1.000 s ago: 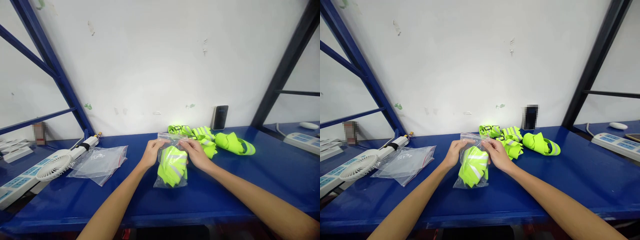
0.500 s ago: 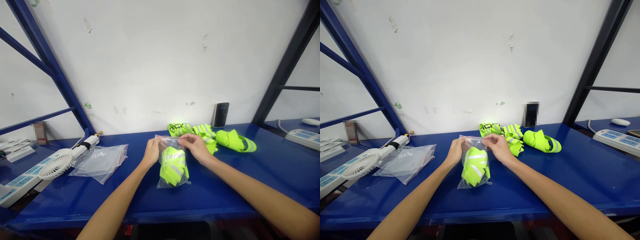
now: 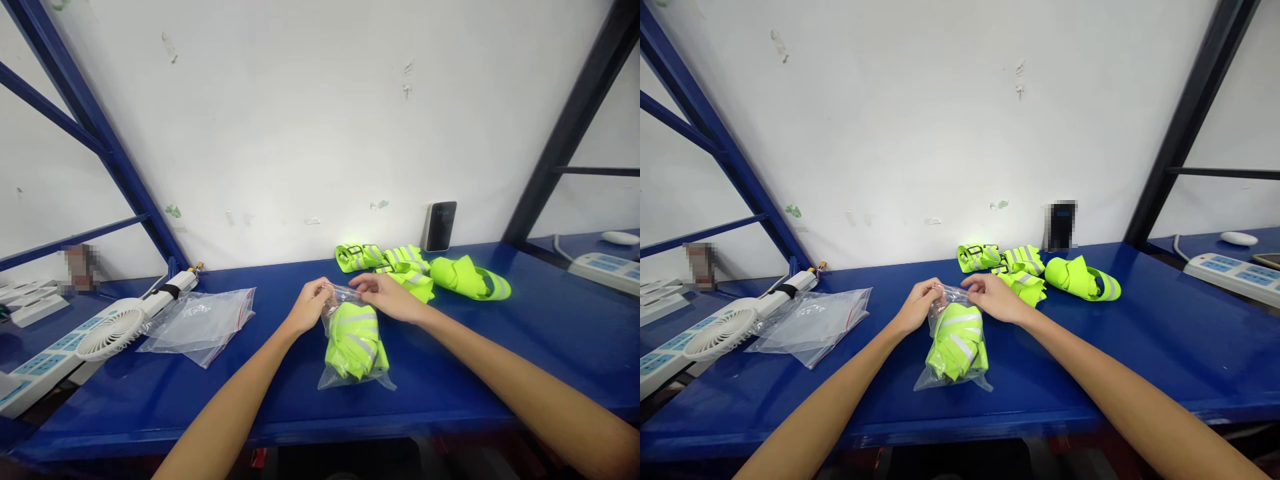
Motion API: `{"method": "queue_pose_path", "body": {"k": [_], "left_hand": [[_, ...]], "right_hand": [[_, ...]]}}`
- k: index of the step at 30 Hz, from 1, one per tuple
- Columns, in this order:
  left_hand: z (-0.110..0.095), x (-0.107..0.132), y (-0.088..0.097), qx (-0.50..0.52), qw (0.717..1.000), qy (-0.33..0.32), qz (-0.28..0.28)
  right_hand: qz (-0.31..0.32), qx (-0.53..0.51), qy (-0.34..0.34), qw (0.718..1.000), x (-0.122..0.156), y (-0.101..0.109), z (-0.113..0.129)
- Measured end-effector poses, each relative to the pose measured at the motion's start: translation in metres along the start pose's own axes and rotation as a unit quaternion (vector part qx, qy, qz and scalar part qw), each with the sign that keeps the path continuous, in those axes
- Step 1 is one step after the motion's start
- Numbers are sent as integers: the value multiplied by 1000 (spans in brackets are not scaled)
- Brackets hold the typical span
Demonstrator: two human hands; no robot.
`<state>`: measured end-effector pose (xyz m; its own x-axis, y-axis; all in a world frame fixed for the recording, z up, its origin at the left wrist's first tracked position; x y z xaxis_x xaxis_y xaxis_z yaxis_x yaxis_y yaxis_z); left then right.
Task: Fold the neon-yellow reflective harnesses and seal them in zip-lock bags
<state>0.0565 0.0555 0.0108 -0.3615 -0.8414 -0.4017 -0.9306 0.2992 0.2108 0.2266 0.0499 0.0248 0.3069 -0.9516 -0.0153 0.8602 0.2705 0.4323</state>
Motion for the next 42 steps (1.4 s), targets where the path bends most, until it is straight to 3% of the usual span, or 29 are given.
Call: {"method": "queue_pose_path", "body": {"k": [4,8,14,16,21,28,42], "left_hand": [[0,4,-10,-27,998,-8,59],[-4,5,-10,-66,994,-43,70],[-18,2,18,-86,984,-145,-56],[-21,3,22,-126,978,-155,-58],[-21,3,12,-203,970,-134,3],[-23,4,-3,-181,976,-121,17],[-11,4,-10,-139,985,-94,34]], "right_hand": [[113,43,-13,993,6,-14,0],[118,50,4,992,7,-15,4],[84,34,3,996,4,-11,5],[81,25,1,996,3,-11,4],[70,-1,-3,998,3,-11,3],[66,-19,3,998,2,-12,4],[83,-33,23,996,3,-18,6]]}}
Point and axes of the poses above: each hand's wrist, its own x-axis away from the middle knuckle, its own y-axis out of the back of the hand, z = x × y, the point moved 6 cm from there along -x, towards the middle knuckle, and after that the axes turned 9 degrees about -y, right-handed, at the moved point
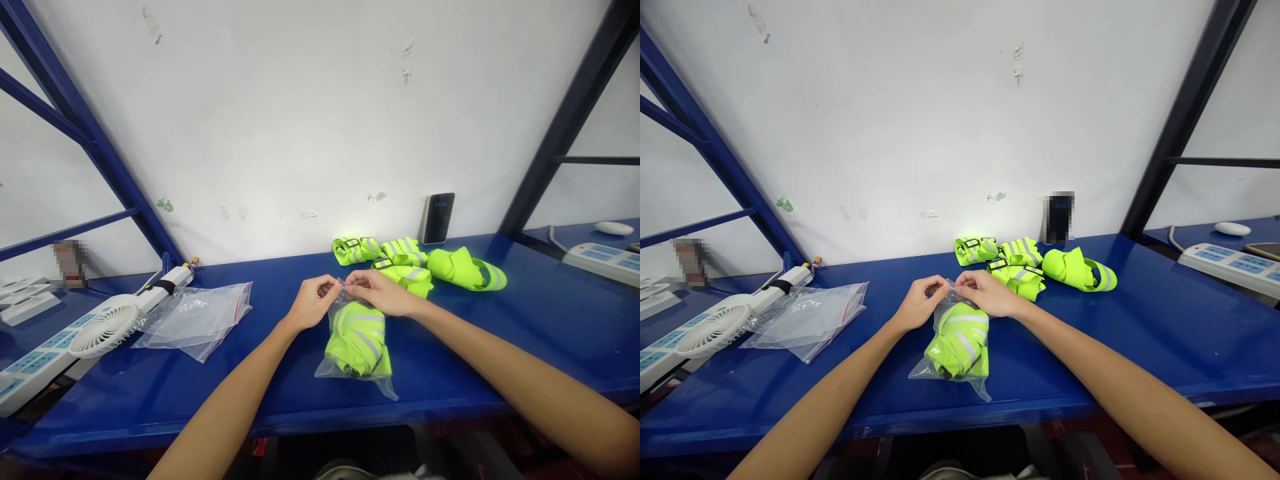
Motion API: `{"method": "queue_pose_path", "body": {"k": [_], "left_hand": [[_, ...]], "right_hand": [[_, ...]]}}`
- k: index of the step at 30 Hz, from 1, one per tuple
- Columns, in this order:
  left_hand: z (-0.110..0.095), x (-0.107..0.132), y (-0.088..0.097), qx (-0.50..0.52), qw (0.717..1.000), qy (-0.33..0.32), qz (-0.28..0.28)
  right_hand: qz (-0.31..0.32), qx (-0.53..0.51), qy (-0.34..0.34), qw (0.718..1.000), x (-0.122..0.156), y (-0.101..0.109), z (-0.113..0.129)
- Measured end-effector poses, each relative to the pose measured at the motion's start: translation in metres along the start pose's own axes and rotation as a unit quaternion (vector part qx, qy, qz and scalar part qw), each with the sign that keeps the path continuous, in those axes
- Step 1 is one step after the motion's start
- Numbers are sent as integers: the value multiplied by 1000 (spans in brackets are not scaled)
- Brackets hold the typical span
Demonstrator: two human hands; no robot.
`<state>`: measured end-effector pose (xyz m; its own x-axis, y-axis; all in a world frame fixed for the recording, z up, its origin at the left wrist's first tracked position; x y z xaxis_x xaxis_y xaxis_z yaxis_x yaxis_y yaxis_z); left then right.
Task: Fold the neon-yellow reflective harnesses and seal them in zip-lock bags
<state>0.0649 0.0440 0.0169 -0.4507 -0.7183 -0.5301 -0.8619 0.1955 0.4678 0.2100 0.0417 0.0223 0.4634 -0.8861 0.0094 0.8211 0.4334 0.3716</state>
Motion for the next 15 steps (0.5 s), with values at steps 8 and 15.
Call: {"method": "queue_pose_path", "body": {"k": [8,15], "left_hand": [[-1,0,-4,20,1000,1,6],[1,0,-5,90,996,24,3]], "right_hand": [[2,18,10,1000,0,-1,-1],[8,44,30,999,3,-5,4]]}}
Point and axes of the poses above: each hand's wrist, its own x-axis away from the middle knuckle, its own y-axis out of the back of the hand, z = x × y, the point moved 6 cm from there along -x, towards the middle knuckle, and after that the axes turned 9 degrees about -y, right-handed, at the moved point
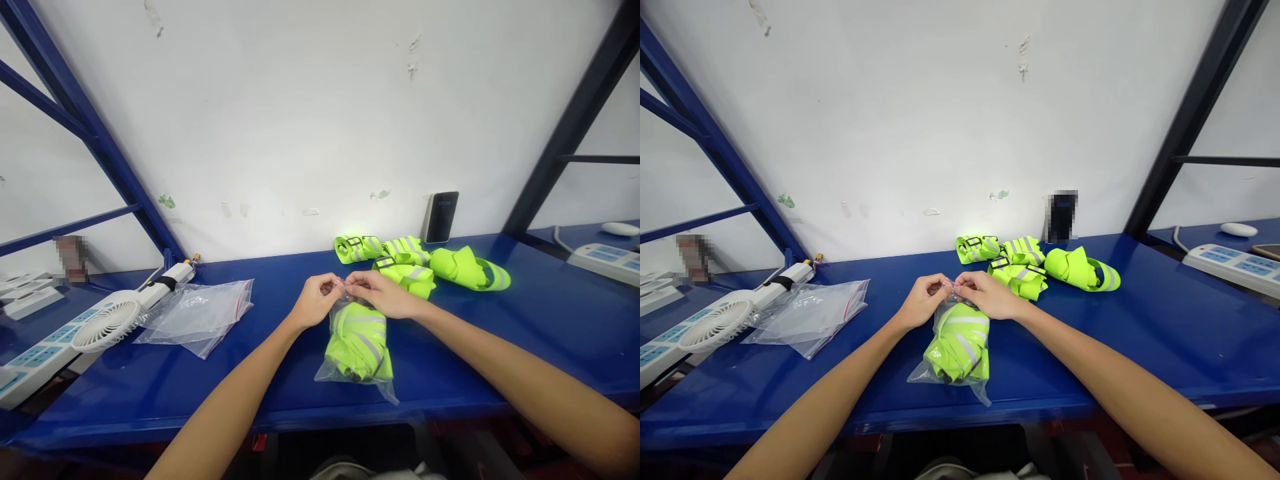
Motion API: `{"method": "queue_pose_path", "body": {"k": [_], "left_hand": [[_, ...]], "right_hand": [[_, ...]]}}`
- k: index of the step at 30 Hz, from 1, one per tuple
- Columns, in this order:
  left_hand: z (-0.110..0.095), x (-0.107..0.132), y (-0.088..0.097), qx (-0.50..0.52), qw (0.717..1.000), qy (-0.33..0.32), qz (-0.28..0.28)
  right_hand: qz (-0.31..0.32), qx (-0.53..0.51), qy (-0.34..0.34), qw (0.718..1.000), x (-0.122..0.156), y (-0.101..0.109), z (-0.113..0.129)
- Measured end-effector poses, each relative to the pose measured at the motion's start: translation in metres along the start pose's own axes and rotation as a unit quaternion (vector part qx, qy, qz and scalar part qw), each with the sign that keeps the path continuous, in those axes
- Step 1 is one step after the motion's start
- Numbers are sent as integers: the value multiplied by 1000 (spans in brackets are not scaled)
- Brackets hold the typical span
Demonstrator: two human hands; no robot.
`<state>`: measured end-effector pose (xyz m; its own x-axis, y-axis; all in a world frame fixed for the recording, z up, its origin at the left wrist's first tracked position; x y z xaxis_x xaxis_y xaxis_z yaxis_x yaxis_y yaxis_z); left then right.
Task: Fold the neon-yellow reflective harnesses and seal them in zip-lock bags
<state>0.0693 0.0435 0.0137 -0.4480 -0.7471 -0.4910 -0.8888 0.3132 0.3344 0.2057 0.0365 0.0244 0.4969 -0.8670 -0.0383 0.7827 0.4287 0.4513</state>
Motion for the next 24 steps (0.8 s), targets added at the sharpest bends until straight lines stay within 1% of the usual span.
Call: {"method": "queue_pose_path", "body": {"k": [3,5,8,11,14,16,19,24], "left_hand": [[-2,0,-2,14,999,17,30],[-4,0,-2,-14,999,18,41],[-6,-1,1,-56,998,2,42],[-2,-2,6,-54,997,-4,48],[4,-3,15,-36,998,5,53],[4,-3,24,-44,998,12,46],[-2,-3,36,-73,997,6,23],[-9,-5,49,-86,996,-6,3]], "right_hand": [[11,-11,7,1000,0,-3,-1],[17,-13,9,1000,0,-4,-3],[27,6,7,1000,-1,-6,-3],[40,1,-18,999,-2,-9,-2],[50,-52,-53,996,-3,-11,-1],[47,-71,-59,995,-3,-11,-1],[40,-68,-64,995,-3,-9,-3],[34,-68,-63,995,-4,-7,-5]]}}
Point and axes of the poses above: each hand's wrist, its own x-axis away from the middle knuckle, its own y-axis out of the back of the hand, z = x × y, the point moved 6 cm from there along -x, towards the middle knuckle, and after that the axes turned 9 degrees about -y, right-handed, at the moved point
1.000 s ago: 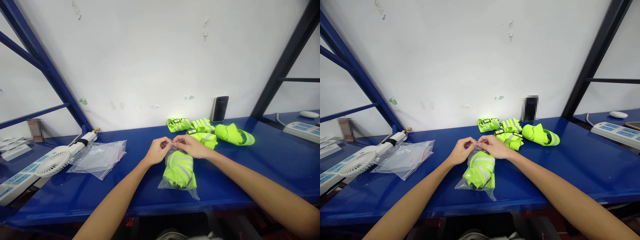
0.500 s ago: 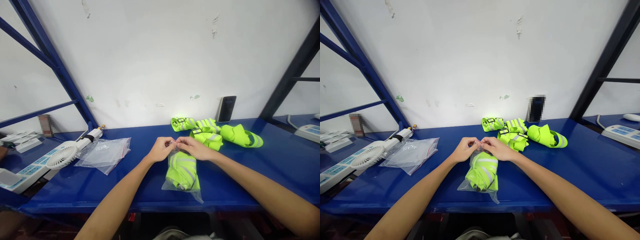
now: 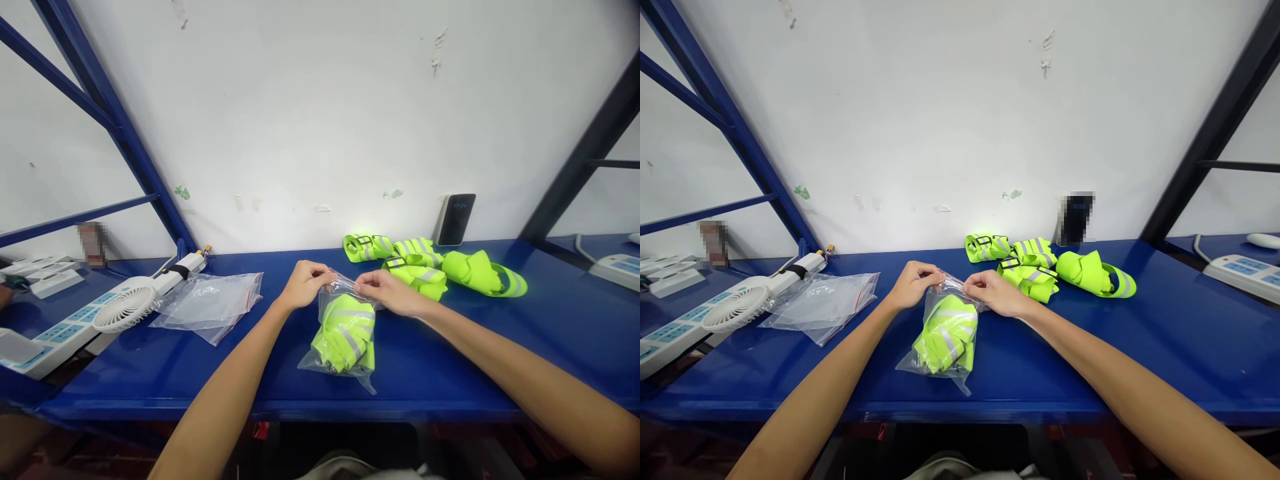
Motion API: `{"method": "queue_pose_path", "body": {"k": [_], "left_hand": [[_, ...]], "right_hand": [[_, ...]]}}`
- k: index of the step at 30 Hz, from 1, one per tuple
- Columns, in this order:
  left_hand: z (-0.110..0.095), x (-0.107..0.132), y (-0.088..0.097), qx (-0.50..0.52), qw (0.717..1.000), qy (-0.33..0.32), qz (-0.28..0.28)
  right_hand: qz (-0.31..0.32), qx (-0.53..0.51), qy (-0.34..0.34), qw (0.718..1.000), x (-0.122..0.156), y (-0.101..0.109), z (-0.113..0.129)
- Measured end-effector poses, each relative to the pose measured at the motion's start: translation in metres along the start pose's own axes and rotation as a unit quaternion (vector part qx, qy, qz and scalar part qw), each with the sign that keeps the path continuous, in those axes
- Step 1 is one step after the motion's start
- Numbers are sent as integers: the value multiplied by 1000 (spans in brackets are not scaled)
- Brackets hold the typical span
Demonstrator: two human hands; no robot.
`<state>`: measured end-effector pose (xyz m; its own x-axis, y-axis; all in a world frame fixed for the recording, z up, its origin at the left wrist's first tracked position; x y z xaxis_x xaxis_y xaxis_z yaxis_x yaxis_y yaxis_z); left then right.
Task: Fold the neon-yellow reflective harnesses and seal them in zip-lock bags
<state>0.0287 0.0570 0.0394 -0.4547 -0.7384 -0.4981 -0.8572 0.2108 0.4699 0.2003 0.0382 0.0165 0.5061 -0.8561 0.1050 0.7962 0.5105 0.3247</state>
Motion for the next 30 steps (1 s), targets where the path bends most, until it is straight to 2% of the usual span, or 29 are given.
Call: {"method": "queue_pose_path", "body": {"k": [5,9,11,15,18,21,23,24,25,27,28,30], "left_hand": [[-2,-2,22,20,998,1,-58],[-9,-4,38,35,995,-8,-92],[-11,-4,42,35,995,-14,-97],[-13,-4,44,31,995,-17,-95],[-20,-4,42,20,996,-21,-84],[-34,-8,48,-12,997,-30,-72],[-46,-11,67,-41,994,-43,-89],[-52,-12,84,-57,990,-54,-118],[-58,-12,106,-69,981,-69,-169],[-66,-5,160,-93,939,-97,-316],[-65,-2,183,-105,924,-93,-356],[-58,3,216,-139,905,-76,-394]], "right_hand": [[-55,-1,16,998,4,11,7],[-85,75,47,992,13,19,22],[-113,153,83,978,19,22,31],[-183,310,152,920,27,24,43],[-180,348,181,902,29,21,50],[-118,345,185,913,31,17,64],[-37,328,180,927,36,15,76],[-26,309,180,934,40,19,83],[-21,290,174,941,44,27,88],[-64,245,158,954,53,51,93],[-96,223,146,959,57,64,92],[-170,195,127,958,64,87,84]]}}
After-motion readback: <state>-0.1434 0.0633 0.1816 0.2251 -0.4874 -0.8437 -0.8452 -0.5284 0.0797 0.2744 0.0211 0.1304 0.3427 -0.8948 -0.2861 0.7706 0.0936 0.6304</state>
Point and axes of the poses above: each hand's wrist, its own x-axis away from the middle knuckle, its own y-axis out of the back of the hand, z = x × y, the point moved 6 cm from there along -x, towards the middle knuckle, and after that the axes turned 9 degrees about -y, right-handed, at the moved point
